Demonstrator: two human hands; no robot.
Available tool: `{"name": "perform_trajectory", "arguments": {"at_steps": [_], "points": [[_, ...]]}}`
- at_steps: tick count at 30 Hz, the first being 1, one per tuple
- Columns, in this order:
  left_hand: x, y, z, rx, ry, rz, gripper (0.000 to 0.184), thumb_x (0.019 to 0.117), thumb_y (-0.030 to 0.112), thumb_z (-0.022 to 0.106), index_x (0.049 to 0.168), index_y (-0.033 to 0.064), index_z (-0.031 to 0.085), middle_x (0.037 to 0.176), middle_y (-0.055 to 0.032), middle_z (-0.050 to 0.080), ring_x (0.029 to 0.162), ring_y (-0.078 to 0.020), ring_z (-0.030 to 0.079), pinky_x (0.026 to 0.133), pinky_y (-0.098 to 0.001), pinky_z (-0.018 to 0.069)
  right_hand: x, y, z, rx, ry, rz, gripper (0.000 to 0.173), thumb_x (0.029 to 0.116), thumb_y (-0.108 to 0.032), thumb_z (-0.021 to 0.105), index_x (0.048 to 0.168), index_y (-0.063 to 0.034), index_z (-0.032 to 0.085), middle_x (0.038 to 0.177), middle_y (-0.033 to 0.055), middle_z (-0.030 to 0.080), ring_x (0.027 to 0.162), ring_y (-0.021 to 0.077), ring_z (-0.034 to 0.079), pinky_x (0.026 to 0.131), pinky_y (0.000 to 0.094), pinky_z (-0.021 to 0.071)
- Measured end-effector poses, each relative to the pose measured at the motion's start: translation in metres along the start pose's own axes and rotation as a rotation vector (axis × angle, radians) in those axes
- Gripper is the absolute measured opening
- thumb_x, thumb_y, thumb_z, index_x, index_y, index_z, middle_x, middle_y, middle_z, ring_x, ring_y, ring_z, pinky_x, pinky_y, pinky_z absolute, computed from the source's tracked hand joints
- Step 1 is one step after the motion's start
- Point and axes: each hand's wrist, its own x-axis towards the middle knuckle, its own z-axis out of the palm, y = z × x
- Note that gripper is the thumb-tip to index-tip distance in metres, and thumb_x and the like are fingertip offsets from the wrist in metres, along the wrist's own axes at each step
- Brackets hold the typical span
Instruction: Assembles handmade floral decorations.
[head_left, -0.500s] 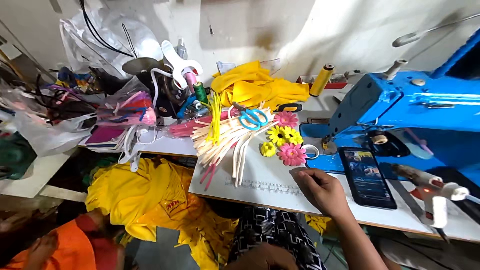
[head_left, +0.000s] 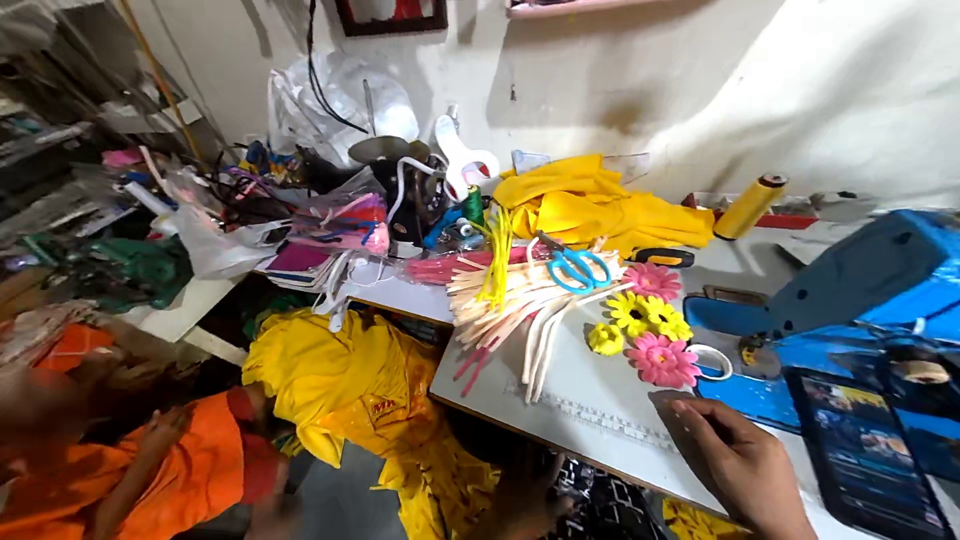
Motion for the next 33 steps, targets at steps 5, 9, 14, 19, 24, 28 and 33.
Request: {"name": "perform_trajectory", "arguments": {"at_steps": [5,9,14,19,24,28,33], "points": [[0.033,0.012,-0.013,0.037,0.022,0.045,0.051,0.1043,0.043,0.053,0.141,0.0083,0.061,0.145,-0.0219,0.056,0.14,-0.0386,0.048,0.118,-0.0577,0.0332,-0.005,0.0,-0.004,0.075,0.014,0.011,0.021,0.096,-0.015,0.063,0.098,0.0045,0.07,0.088,0.0013,0.069,0.076,-0.0086,0.059,0.071,0.0089,0.0499],[0.007,0.041,-0.052,-0.068,-0.02,-0.135,0.032,0.105,0.015,0.052,0.13,-0.0008,0.066,0.131,-0.0253,0.063,0.125,-0.0416,0.06,0.106,-0.0582,0.0451,-0.003,0.001,-0.005,0.115,0.057,-0.008,0.015,0.0928,-0.014,0.065,0.096,0.0004,0.07,0.083,-0.0052,0.067,0.071,-0.0111,0.057,0.066,0.0067,0.0484],[-0.05,0.05,-0.069,-0.414,0.184,-0.087,0.024,0.0997,0.018,0.065,0.107,-0.0034,0.072,0.097,-0.0172,0.072,0.09,-0.0269,0.071,0.086,-0.0456,0.0567,-0.003,-0.004,-0.007,0.072,0.066,0.015,0.019,0.0958,-0.015,0.064,0.097,0.0022,0.07,0.083,-0.0021,0.067,0.069,-0.0104,0.056,0.065,0.0072,0.0469],[-0.073,0.095,-0.095,-0.832,0.416,0.18,0.01,0.095,0.01,0.069,0.095,0.0004,0.071,0.085,0.0001,0.074,0.078,-0.0038,0.071,0.076,-0.0223,0.0604,-0.024,-0.021,-0.011,0.18,-0.006,-0.102,0.025,0.1008,-0.022,0.061,0.103,0.0009,0.071,0.092,0.0013,0.072,0.08,-0.0027,0.064,0.074,0.0167,0.0541],[-0.065,0.129,-0.096,-1.314,0.106,0.373,0.027,0.1049,0.032,0.056,0.101,0.0178,0.078,0.105,0.0078,0.073,0.097,-0.0028,0.069,0.089,-0.0244,0.0576,-0.069,-0.07,-0.007,0.36,-0.25,-0.37,0.029,0.1001,-0.034,0.067,0.124,-0.0163,0.068,0.104,-0.0039,0.071,0.093,-0.0011,0.066,0.083,0.0146,0.0546],[-0.063,0.134,-0.088,-1.381,-0.081,0.43,0.027,0.1023,0.037,0.059,0.099,0.0185,0.079,0.115,0.0093,0.068,0.107,-0.0015,0.063,0.093,-0.022,0.0533,-0.074,-0.071,-0.026,0.33,-0.183,-0.345,0.018,0.1027,-0.023,0.064,0.115,-0.0133,0.073,0.099,-0.0028,0.073,0.092,0.0001,0.068,0.085,0.0157,0.0558],[-0.068,0.127,-0.082,-1.482,-0.192,0.526,0.036,0.1028,0.044,0.056,0.111,0.0159,0.076,0.121,0.0041,0.068,0.107,-0.0055,0.065,0.096,-0.026,0.0536,-0.066,-0.071,-0.039,0.663,-0.511,-0.222,0.024,0.1076,-0.018,0.054,0.12,-0.0075,0.071,0.1,-0.0009,0.075,0.088,0.0005,0.071,0.08,0.018,0.06]]}}
